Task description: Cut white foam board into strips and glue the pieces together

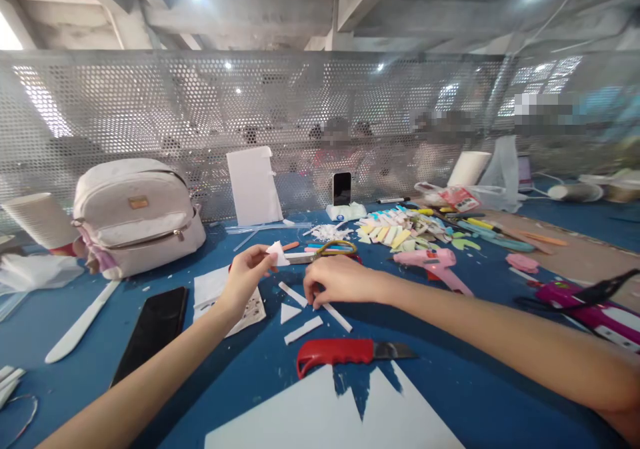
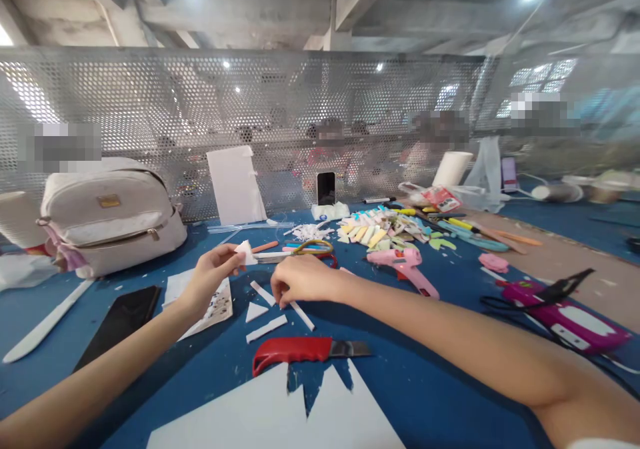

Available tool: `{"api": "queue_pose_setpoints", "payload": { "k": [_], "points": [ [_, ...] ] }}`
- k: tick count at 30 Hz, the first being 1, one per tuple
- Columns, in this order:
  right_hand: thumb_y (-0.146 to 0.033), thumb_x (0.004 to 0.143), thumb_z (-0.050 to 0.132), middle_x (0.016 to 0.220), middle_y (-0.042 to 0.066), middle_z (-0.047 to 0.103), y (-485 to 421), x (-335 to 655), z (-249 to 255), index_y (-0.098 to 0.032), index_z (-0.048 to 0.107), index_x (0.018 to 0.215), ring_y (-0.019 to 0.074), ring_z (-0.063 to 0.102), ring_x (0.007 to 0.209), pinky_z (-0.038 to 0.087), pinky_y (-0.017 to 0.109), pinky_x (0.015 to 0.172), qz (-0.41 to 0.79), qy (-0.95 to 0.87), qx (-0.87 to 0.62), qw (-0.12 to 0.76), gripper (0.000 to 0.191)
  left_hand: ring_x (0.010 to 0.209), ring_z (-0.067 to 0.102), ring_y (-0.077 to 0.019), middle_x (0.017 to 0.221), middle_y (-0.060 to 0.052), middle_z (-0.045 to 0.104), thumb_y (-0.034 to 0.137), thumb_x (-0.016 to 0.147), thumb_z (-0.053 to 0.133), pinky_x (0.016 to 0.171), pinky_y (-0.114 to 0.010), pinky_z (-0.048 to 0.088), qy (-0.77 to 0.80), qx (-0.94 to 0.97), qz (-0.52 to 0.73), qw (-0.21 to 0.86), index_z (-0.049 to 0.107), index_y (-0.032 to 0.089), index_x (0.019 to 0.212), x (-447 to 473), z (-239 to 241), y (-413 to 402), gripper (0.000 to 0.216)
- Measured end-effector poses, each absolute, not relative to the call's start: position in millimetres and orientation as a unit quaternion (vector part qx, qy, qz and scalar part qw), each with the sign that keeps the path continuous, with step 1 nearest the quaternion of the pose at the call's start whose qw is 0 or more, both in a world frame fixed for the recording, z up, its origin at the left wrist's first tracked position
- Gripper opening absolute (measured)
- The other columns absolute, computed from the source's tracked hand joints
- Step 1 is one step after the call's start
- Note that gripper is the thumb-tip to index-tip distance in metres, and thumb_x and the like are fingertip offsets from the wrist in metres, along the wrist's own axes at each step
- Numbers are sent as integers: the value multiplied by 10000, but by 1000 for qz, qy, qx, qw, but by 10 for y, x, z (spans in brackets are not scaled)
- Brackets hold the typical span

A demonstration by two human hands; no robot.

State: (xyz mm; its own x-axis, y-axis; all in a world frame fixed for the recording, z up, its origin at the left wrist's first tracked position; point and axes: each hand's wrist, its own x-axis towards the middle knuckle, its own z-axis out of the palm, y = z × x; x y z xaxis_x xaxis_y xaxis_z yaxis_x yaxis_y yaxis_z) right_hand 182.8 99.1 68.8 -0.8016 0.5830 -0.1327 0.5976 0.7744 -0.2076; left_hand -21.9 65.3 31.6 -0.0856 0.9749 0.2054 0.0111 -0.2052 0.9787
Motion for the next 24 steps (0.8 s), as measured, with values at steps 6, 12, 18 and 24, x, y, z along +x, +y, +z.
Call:
{"api": "queue_pose_setpoints", "payload": {
  "k": [6, 12, 18, 24],
  "points": [
    [-189, 781, 715, 778, 3, 705, 911, 1823, 579, -221, 754, 799, 181, 629, 787, 283, 236, 541, -118, 945, 303, 22, 53, 569, 591, -143, 635, -4, 669, 489, 652, 786, 561, -226, 421, 466, 536, 561, 425, 697, 157, 785, -199, 300, 655, 368],
    [-166, 765, 705, 756, -2, 692, 880, 1852, 660, -204, 748, 752, 161, 615, 737, 267, 236, 508, -127, 949, 284, 39, 59, 591, 600, -140, 664, -7, 672, 464, 675, 781, 561, -219, 422, 466, 539, 558, 425, 696, 156, 799, -205, 276, 661, 343],
    [-162, 774, 692, 741, -22, 707, 799, 2024, 651, -219, 747, 739, 144, 628, 708, 291, 227, 522, -136, 946, 290, 50, 86, 630, 616, -147, 725, -23, 682, 446, 708, 763, 577, -222, 431, 466, 545, 552, 426, 691, 153, 818, -205, 227, 663, 321],
    [-170, 783, 686, 781, -20, 708, 719, 2050, 645, -214, 740, 773, 156, 650, 786, 278, 230, 519, -116, 944, 304, 56, 71, 611, 605, -137, 689, 0, 656, 450, 722, 745, 571, -216, 428, 466, 553, 544, 425, 675, 147, 831, -184, 192, 663, 329]
  ]
}}
